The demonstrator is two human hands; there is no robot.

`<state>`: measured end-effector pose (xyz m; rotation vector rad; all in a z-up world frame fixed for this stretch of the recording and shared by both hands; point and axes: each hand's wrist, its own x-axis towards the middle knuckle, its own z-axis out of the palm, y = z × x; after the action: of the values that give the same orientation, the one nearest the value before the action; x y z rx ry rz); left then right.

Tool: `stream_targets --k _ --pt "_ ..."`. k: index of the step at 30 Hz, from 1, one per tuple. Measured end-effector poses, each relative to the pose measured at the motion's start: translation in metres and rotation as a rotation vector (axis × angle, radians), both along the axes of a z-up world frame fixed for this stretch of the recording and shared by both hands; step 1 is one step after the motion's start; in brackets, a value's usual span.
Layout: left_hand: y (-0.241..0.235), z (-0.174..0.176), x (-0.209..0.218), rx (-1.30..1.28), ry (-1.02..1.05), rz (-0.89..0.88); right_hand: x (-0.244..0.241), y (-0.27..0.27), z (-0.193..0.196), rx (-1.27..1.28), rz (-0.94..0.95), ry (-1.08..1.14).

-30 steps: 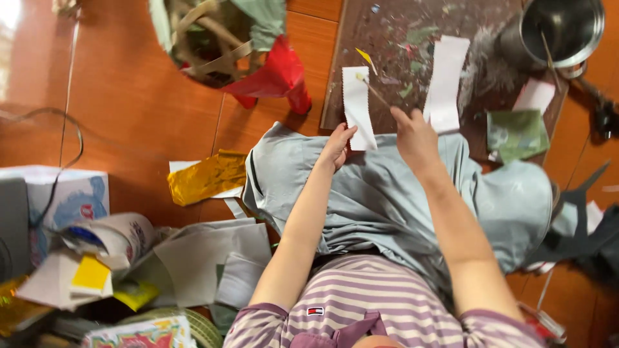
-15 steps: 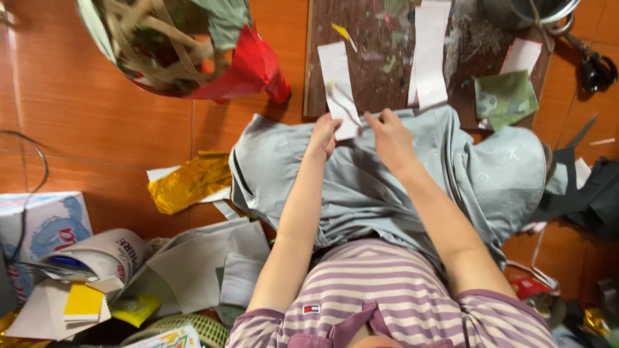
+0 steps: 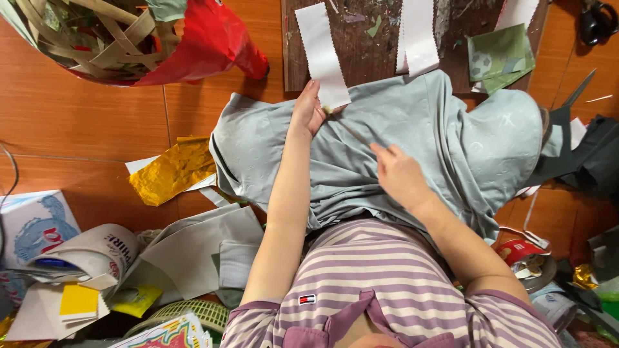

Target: Applying red paper and glue to a bamboo frame to create a horse-shaped lantern.

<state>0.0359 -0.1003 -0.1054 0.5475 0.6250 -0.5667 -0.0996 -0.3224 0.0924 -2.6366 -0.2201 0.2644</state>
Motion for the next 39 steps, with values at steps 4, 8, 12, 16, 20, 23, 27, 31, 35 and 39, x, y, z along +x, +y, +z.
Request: stream_targets --k 4,8,12,16,20,23,27,31,35,39 --pt "0.004 0.002 -0.003 -0.031 -0.033 0.021 -0.011 -0.007 -0.015 0.064 -0.023 0.029" --pt "0.001 0.014 0.001 0.017 -0.046 -0.015 -0.007 -0.026 -0.018 -0.063 -0.116 0.018" --pt "0.003 -0.014 -0.006 0.011 -0.086 -0.007 -0.005 -0.014 -0.01 0.025 -0.028 0.041" --pt "0.003 -0.01 0.001 0.018 -0.086 -0.011 0.029 -0.026 -0.039 -0.071 -0.003 0.085" --pt "0.002 -0.011 0.0 0.043 -0.063 -0.036 0.092 -0.002 -0.034 0.115 -0.066 -0.092" --pt "0.002 -0.025 0.0 0.031 -0.076 -0.022 0.134 0.032 -0.075 0.042 -0.058 -0.035" --pt "0.008 -0.019 -0.001 0.029 -0.078 -0.029 0.161 0.072 -0.108 0.047 -0.048 -0.047" --pt "0.008 -0.021 -0.002 0.022 -0.05 -0.027 0.157 0.068 -0.118 0.097 -0.102 -0.069" --pt "0.006 -0.02 0.0 0.049 -0.047 -0.036 0.144 0.041 -0.135 -0.002 -0.171 -0.105" --pt "0.005 -0.023 0.0 0.071 -0.044 -0.041 0.146 0.059 -0.118 0.023 -0.138 -0.143"
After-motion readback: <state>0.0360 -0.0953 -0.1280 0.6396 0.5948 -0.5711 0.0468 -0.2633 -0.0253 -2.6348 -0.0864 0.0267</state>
